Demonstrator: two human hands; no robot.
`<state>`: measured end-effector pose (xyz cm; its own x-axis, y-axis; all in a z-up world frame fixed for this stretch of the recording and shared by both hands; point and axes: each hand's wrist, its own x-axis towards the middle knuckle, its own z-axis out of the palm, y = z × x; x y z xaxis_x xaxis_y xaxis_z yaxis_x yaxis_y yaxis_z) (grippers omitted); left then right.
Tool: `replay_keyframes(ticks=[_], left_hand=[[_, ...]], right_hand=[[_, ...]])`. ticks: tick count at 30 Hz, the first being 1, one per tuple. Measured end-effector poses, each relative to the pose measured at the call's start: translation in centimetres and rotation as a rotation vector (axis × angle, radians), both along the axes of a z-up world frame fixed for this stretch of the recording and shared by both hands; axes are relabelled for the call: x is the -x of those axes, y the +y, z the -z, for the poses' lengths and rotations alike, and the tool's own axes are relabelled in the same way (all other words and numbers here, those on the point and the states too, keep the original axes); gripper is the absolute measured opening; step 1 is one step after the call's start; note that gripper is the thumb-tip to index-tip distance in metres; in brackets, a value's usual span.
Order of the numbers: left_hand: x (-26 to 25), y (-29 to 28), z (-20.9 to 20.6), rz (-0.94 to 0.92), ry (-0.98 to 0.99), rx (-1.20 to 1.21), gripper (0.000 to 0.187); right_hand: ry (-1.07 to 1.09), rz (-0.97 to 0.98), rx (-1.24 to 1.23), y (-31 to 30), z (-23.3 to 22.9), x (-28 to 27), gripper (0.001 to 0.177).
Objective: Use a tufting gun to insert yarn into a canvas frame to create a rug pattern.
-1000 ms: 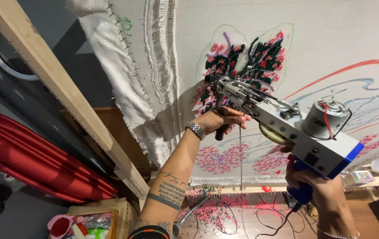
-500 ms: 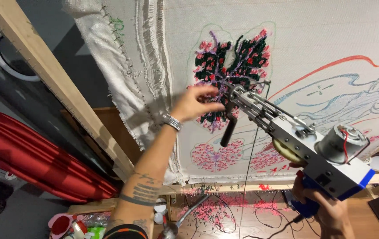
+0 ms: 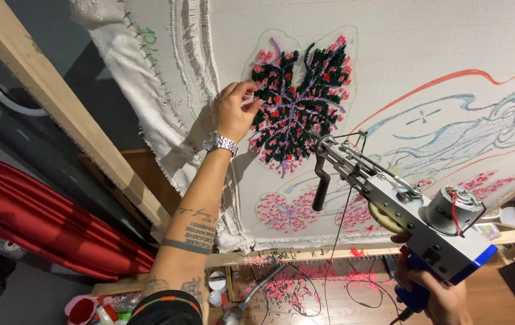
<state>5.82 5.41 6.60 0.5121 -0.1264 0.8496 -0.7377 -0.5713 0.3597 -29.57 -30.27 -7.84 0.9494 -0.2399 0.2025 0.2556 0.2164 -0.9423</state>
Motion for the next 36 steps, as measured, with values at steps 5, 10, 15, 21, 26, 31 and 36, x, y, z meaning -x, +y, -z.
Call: replay_keyframes(ticks=[5,10,15,21,26,31,36], left_hand=[[-0.6,-0.4,0.8,0.049,-0.086,0.060,0.017],[-0.2,-1.4,1.0,-0.050,0.070,0.118,0.008],[-0.1,0.3,1.3,-0.060,-0.079,0.008,0.005],[0.4,-0.1,1.1,0.057,-0.055,0.076,0.009],[-0.1,-0.5,1.8,0.047,-0.032,0.135,0.012],[-0.3,-0.5,2.3,-0.101,-0.216,0.010,0.006],[-0.5,0.2,3.2,0.024,-0.209,0.069,0.008]], right_hand=[[-0.021,0.014,0.021,0.1,-0.5,0.4,0.055],[0.017,0.016,0.010,0.5,-1.0,0.7,0.053],[0.042,0.036,0.015,1.0,-1.7,0.8,0.055],[0.049,0.027,-0.004,0.9,-1.0,0.6,0.057],[0.040,0.021,-0.035,0.6,0.0,0.5,0.057],[0.037,0.018,-0.038,0.9,-0.2,0.7,0.055],[0.060,0.029,-0.045,1.6,-1.4,0.8,0.056]])
